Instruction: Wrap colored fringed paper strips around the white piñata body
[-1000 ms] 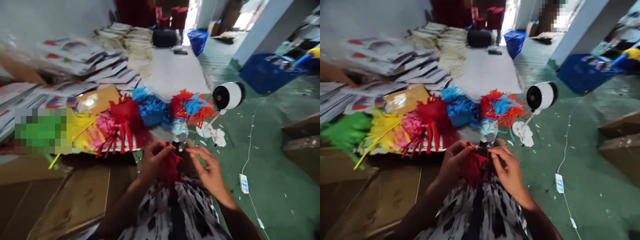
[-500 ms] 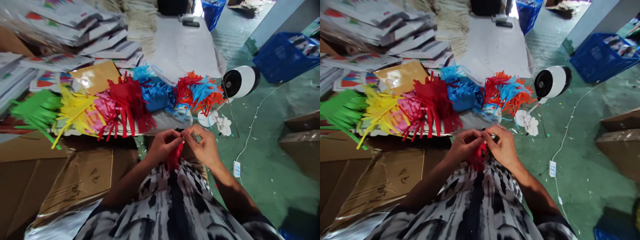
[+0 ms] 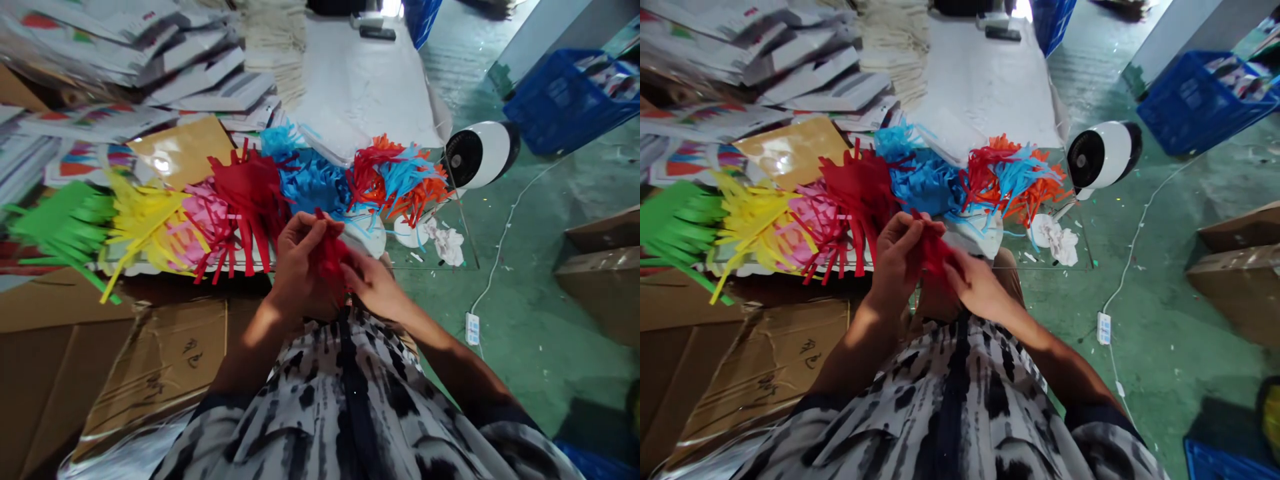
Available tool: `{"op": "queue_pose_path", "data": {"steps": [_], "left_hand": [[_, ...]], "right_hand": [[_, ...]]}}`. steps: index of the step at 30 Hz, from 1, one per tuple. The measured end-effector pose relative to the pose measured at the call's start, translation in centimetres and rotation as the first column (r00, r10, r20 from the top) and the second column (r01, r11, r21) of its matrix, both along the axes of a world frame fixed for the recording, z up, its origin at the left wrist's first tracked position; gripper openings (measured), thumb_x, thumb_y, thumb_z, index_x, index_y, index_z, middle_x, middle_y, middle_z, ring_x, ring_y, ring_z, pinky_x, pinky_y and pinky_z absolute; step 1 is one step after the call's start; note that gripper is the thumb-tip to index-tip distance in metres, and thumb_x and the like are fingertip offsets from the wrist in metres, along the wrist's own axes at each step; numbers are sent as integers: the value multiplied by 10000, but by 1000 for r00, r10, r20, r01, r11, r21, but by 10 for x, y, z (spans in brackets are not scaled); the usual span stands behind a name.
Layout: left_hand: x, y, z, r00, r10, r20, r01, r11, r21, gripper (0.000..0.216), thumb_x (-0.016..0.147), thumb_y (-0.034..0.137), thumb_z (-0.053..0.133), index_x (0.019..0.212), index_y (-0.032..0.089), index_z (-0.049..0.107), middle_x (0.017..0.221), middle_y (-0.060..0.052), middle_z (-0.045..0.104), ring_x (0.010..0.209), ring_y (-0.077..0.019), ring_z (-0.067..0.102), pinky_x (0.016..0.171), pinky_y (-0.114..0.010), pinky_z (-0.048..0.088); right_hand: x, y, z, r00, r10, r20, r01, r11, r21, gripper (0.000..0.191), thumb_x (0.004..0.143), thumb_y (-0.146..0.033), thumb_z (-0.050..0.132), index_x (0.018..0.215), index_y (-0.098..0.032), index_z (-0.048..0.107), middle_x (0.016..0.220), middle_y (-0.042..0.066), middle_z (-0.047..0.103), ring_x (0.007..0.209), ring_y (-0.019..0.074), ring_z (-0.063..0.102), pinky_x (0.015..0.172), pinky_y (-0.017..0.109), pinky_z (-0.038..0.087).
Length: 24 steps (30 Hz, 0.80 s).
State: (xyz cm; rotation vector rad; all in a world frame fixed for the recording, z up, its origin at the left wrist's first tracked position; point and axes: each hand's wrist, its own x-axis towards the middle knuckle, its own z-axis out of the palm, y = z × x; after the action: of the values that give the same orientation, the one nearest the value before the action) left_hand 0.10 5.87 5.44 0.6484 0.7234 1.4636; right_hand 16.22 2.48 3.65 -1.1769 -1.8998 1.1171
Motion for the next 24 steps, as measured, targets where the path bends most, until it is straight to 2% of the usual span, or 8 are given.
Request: {"op": "queue_pose_path", "data": {"steps": [4, 5, 7, 10, 14, 17, 21, 24], "left_hand": [[-19, 3, 2, 989, 143, 45, -147, 983, 107, 281, 823, 252, 877, 874, 218, 603, 953, 39, 690, 797, -95, 706, 865, -245, 590], [-23, 0, 1, 991, 133, -3, -132, 982, 132, 261, 845, 250, 858, 883, 219, 602, 952, 35, 685, 782, -96, 698, 831, -239, 589], [-25, -9, -2, 982, 71, -174, -44, 987, 154, 198, 899, 261, 805, 890, 213, 613, 958, 16, 684, 765, -106, 698, 768, -233, 582], [-16, -25, -9, 905, -47, -422, 106, 987, 117, 161, 945, 294, 752, 870, 193, 653, 1006, -19, 691, 785, -124, 712, 765, -243, 576], [0, -35, -17, 842, -122, -525, 210, 971, 112, 198, 955, 319, 733, 823, 188, 666, 959, -34, 720, 842, -143, 691, 762, -230, 542], [0, -33, -22, 855, -156, -495, 215, 975, 64, 187, 948, 341, 738, 850, 194, 677, 907, -21, 729, 823, -142, 679, 756, -231, 526], [-8, -23, -29, 873, -120, -472, 116, 993, -37, 203, 904, 370, 779, 854, 187, 706, 877, -20, 738, 803, -147, 674, 751, -235, 509], [-9, -12, -35, 849, -50, -527, 35, 999, -39, 192, 890, 358, 779, 848, 183, 710, 891, -24, 736, 827, -153, 671, 765, -234, 500]], "right_hand": [[13, -21, -11, 921, 348, 178, -339, 938, -77, 269, 1003, -155, 471, 1134, -202, 702, 973, 37, 747, 844, 171, 679, 796, 298, 522], [19, -24, -9, 914, 322, 247, -321, 946, -45, 271, 995, -161, 500, 1167, -209, 705, 1045, 58, 758, 919, 193, 695, 844, 322, 529], [30, -23, -1, 934, 104, 340, -140, 987, 84, 296, 1012, -207, 537, 1264, -227, 691, 1200, 96, 751, 1092, 244, 689, 968, 399, 517], [32, -12, 22, 947, -230, 223, 169, 950, 263, 301, 1046, -309, 573, 1330, -264, 662, 1276, 88, 733, 1187, 255, 659, 1033, 444, 492], [14, 0, 41, 967, -251, 52, 225, 926, 304, 102, 1025, -326, 641, 1013, -273, 728, 987, 21, 762, 962, 208, 685, 876, 363, 505], [1, 5, 38, 962, -267, 56, 236, 918, 318, 239, 1043, -306, 609, 821, -247, 675, 805, 2, 715, 817, 187, 653, 785, 340, 470], [-2, 35, 30, 970, -229, 86, 183, 913, 364, 222, 1047, -327, 601, 860, -240, 682, 834, 12, 726, 812, 185, 660, 759, 321, 471], [-3, 93, 37, 948, -242, 207, 123, 878, 464, 226, 1069, -343, 542, 1014, -225, 727, 995, 59, 764, 965, 218, 688, 861, 331, 493]]}}
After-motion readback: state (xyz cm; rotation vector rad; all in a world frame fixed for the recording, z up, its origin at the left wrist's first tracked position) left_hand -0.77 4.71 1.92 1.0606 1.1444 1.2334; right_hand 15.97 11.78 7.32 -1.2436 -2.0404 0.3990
